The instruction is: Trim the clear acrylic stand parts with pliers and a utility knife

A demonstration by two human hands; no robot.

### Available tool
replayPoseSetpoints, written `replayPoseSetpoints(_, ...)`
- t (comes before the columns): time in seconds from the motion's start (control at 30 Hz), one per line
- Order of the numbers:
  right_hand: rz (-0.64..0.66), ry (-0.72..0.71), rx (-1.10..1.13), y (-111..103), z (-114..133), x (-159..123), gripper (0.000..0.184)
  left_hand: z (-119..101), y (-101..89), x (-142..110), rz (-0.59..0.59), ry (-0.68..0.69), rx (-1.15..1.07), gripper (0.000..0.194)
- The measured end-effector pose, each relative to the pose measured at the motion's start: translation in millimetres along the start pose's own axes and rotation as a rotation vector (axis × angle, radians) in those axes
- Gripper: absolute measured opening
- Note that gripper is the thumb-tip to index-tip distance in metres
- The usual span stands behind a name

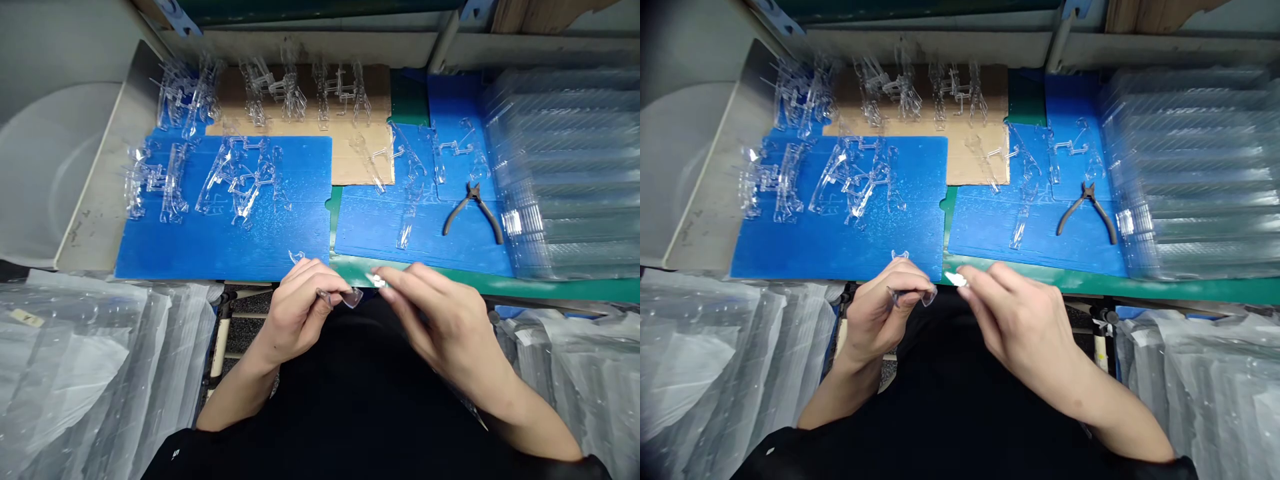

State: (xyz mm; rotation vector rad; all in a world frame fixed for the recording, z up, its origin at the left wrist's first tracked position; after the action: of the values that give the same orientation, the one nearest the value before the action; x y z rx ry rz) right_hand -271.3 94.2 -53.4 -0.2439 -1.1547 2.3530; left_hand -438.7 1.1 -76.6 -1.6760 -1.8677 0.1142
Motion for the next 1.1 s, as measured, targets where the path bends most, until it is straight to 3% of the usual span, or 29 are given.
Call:
replayPoseSetpoints(0.2,-0.065,0.067,0.151,3,-20,12,0.02,9,3.8,-2,0.019,-0.101,-0.151,0.014)
replayPoseSetpoints(0.43,-0.069,0.015,0.174,1,-8,6,0.03,19,9.2,-6,0.035,-0.167,-0.388,0.018)
replayPoseSetpoints(0.7,0.009,0.003,0.293,6,-3,3,0.023,24,17.3,-7,0.085,-0.244,-0.612,0.026)
replayPoseSetpoints(0.8,0.027,-0.085,0.319,9,7,3,0.017,26,23.4,-7,0.118,-0.263,-0.707,0.029)
replayPoseSetpoints(0.93,-0.029,-0.203,0.221,6,17,2,0.026,24,25.7,-4,0.168,-0.246,-0.664,0.035)
replayPoseSetpoints(1.1,-0.037,-0.221,0.111,4,18,-2,0.026,20,24.6,0,0.234,-0.238,-0.582,0.037)
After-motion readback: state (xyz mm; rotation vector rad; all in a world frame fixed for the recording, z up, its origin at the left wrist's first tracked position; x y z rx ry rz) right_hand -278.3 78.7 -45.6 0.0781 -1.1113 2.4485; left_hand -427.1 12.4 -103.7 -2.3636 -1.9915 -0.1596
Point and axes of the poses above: each hand's wrist, its own x-axis towards the middle knuckle, its own y-axis out of the palm, z = x × y, the point moved 7 cm from there along x, towards the middle knuckle, and after that the axes turned 8 degrees about z, right-handed, at the moved point
